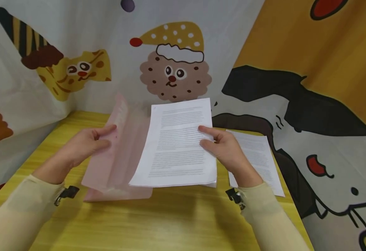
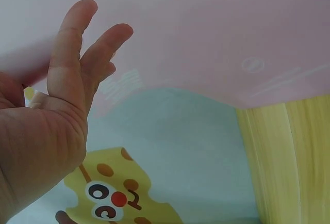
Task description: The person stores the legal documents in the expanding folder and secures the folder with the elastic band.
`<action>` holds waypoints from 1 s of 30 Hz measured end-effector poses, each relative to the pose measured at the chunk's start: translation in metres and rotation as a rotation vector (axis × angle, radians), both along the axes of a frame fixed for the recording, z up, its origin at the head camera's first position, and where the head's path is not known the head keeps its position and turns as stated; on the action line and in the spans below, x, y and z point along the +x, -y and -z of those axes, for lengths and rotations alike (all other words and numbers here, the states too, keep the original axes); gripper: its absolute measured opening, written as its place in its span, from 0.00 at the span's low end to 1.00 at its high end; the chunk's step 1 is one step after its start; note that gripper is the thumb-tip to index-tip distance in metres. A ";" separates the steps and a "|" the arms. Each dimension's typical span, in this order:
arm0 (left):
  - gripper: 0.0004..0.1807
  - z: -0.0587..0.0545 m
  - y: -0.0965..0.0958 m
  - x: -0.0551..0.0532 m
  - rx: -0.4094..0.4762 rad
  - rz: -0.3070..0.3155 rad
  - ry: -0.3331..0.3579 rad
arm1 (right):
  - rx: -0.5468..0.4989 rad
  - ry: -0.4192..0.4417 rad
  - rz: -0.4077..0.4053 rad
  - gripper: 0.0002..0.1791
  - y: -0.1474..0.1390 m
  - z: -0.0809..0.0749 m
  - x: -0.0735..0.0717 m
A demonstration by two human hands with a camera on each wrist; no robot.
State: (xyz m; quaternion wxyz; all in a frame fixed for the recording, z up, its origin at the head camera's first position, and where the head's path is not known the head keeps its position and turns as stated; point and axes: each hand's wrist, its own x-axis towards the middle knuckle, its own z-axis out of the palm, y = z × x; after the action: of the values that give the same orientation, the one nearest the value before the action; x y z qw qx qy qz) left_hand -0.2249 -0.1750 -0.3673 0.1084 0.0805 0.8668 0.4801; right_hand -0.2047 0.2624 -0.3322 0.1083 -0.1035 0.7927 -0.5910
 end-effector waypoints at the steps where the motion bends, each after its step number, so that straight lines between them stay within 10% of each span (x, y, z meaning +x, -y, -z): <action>1: 0.38 0.000 -0.001 0.000 0.000 -0.001 -0.002 | 0.000 -0.002 -0.003 0.33 0.001 -0.001 0.001; 30: 0.37 0.013 -0.020 0.001 0.064 -0.008 -0.035 | 0.293 -0.208 0.114 0.28 0.040 0.009 0.015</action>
State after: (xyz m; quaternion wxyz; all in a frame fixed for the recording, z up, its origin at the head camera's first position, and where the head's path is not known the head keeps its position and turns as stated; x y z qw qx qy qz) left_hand -0.2237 -0.1552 -0.3803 0.0885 0.0886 0.8529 0.5068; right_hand -0.1901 0.2224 -0.3409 0.0060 -0.1021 0.8817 -0.4606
